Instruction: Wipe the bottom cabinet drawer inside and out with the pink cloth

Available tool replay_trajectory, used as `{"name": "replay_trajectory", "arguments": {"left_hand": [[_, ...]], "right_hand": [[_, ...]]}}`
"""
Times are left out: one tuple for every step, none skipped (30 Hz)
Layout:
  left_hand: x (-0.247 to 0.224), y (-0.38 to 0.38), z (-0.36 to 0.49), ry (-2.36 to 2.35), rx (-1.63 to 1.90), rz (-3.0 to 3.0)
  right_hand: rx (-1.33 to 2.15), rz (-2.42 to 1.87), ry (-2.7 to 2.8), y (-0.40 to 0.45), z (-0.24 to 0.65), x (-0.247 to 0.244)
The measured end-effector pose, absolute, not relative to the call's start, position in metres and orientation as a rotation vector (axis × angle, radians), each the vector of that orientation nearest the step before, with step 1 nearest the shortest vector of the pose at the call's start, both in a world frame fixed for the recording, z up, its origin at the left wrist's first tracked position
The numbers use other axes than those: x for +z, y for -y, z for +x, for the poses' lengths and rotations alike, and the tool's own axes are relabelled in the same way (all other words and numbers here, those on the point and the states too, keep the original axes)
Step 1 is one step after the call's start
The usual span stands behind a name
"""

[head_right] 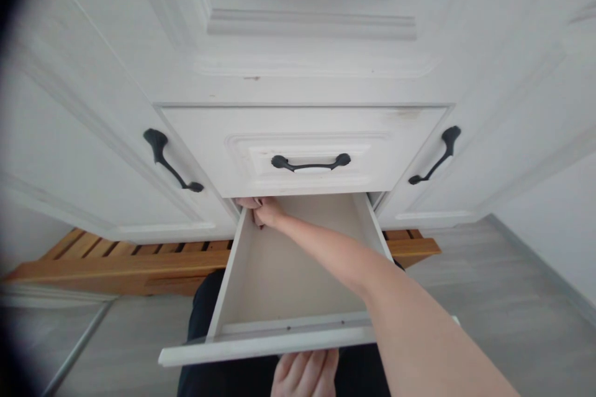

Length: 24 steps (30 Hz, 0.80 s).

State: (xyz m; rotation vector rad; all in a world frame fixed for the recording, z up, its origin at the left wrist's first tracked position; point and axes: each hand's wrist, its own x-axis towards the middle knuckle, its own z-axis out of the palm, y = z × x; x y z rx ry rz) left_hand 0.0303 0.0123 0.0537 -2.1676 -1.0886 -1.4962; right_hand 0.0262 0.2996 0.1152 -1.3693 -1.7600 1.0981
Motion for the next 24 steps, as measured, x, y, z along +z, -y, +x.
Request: {"name": "replay_trajectory", "arguments": {"left_hand": [[0.054,-0.013,0.031,1.094,-1.499,-2.159],[0.055,-0.013,0.032,1.099,-1.493,-2.153],[0.057,-0.014,0.033,1.102,-1.483,-2.15],[0.059,-0.015,0.033,1.1,-1.474,-2.149],[0.061,-0.015,0.033,1.099,-1.473,-2.146],[0.063,-0.016,0.032,1.096,-1.476,-2.145],[0.065,-0.017,0.032,1.092,-1.482,-2.145],[0.066,-0.017,0.031,1.087,-1.491,-2.147],[0.066,-0.017,0.03,1.081,-1.495,-2.151],[0.066,-0.016,0.029,1.075,-1.493,-2.16],[0.064,-0.016,0.028,1.066,-1.489,-2.17],[0.062,-0.015,0.027,1.057,-1.484,-2.179],[0.059,-0.013,0.026,1.052,-1.479,-2.188],[0.056,-0.012,0.025,1.044,-1.467,-2.206],[0.053,-0.011,0.023,1.033,-1.451,-2.224],[0.05,-0.01,0.022,1.021,-1.435,-2.239],[0.048,-0.009,0.02,1.006,-1.413,-2.258],[0.046,-0.008,0.018,0.994,-1.391,-2.278],[0.045,-0.008,0.017,0.989,-1.375,-2.293],[0.045,-0.007,0.015,0.988,-1.363,-2.304],[0.046,-0.007,0.014,0.986,-1.355,-2.317],[0.046,-0.007,0.014,0.98,-1.352,-2.33],[0.047,-0.007,0.014,0.974,-1.354,-2.335],[0.048,-0.008,0.014,0.971,-1.363,-2.333]], "right_hand": [[1.103,-1.337,1.783,-0.291,0.03,0.115],[1.117,-1.299,1.808,-0.28,0.033,0.115],[1.135,-1.262,1.835,-0.268,0.036,0.116],[1.157,-1.228,1.862,-0.254,0.038,0.116],[1.182,-1.193,1.889,-0.239,0.041,0.117],[1.212,-1.148,1.92,-0.224,0.042,0.117],[1.25,-1.093,1.956,-0.21,0.044,0.119],[1.299,-1.034,1.999,-0.196,0.045,0.12],[1.366,-0.971,2.053,-0.184,0.046,0.122],[1.448,-0.895,2.121,-0.175,0.047,0.124],[1.528,-0.811,2.195,-0.168,0.047,0.126],[1.595,-0.728,2.267,-0.163,0.047,0.129],[1.643,-0.655,2.331,-0.161,0.046,0.132],[1.667,-0.599,2.382,-0.161,0.046,0.134],[1.668,-0.565,2.422,-0.162,0.046,0.137],[1.653,-0.552,2.452,-0.164,0.047,0.141],[1.635,-0.543,2.486,-0.166,0.048,0.144],[1.599,-0.524,2.537,-0.169,0.05,0.147],[1.513,-0.516,2.598,-0.172,0.053,0.151],[1.366,-0.537,2.663,-0.176,0.057,0.154],[1.161,-0.586,2.716,-0.18,0.061,0.157],[0.927,-0.647,2.739,-0.185,0.066,0.16],[0.716,-0.691,2.733,-0.192,0.07,0.161],[0.573,-0.704,2.708,-0.201,0.075,0.161]]}}
